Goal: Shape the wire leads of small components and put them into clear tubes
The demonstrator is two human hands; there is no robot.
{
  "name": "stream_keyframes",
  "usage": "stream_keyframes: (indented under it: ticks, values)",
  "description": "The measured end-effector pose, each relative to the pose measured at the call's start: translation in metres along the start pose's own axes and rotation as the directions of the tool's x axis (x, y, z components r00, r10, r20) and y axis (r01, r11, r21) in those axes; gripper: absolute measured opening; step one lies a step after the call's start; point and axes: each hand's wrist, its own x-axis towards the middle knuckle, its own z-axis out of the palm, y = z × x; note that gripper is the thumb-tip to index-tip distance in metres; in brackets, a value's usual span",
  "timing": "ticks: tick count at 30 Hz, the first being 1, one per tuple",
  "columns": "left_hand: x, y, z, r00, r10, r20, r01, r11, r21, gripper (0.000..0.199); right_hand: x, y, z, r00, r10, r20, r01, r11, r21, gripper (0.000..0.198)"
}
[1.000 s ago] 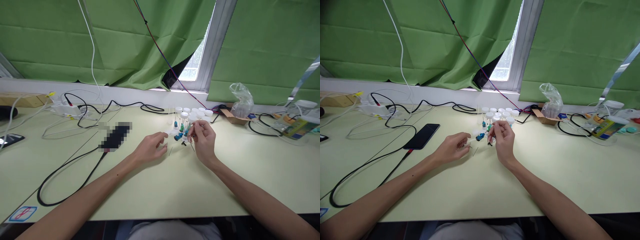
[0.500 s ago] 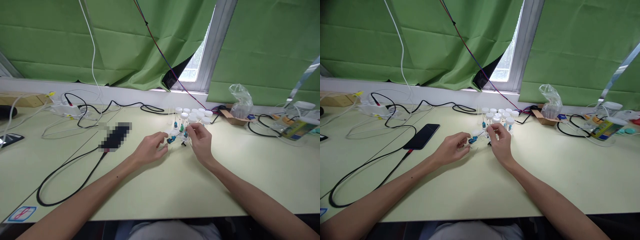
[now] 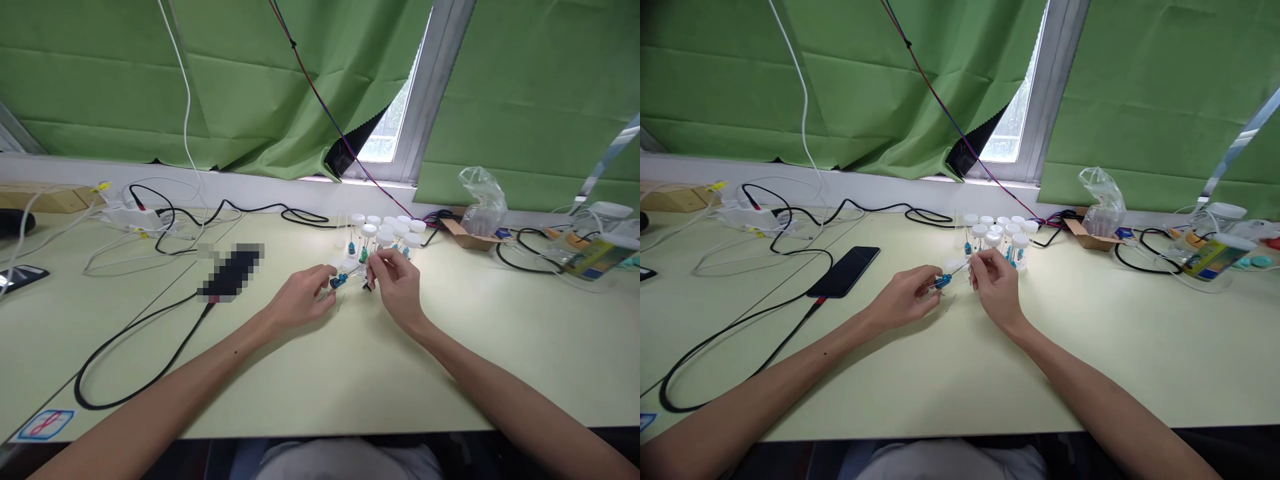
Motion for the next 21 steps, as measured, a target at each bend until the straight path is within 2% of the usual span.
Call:
stream_keyframes:
  ticks: [9, 21]
  values:
    - [-0.0017, 0.0012, 0.0024, 0.999, 0.033, -0.025, -0.033, 0.999, -0.009, 0.026, 0.0003, 0.0, 0.0005, 1.0, -0.008, 0.017, 0.008, 1.0, 0.015, 0.02]
    - [-0.0032, 0.0028, 0.0046, 0.999, 0.007, -0.035, -0.007, 1.0, 0.018, 0.026, 0.0001, 0.0078, 0.0001, 0.999, 0.043, -0.002, -0.043, 0.999, 0.005, 0.023]
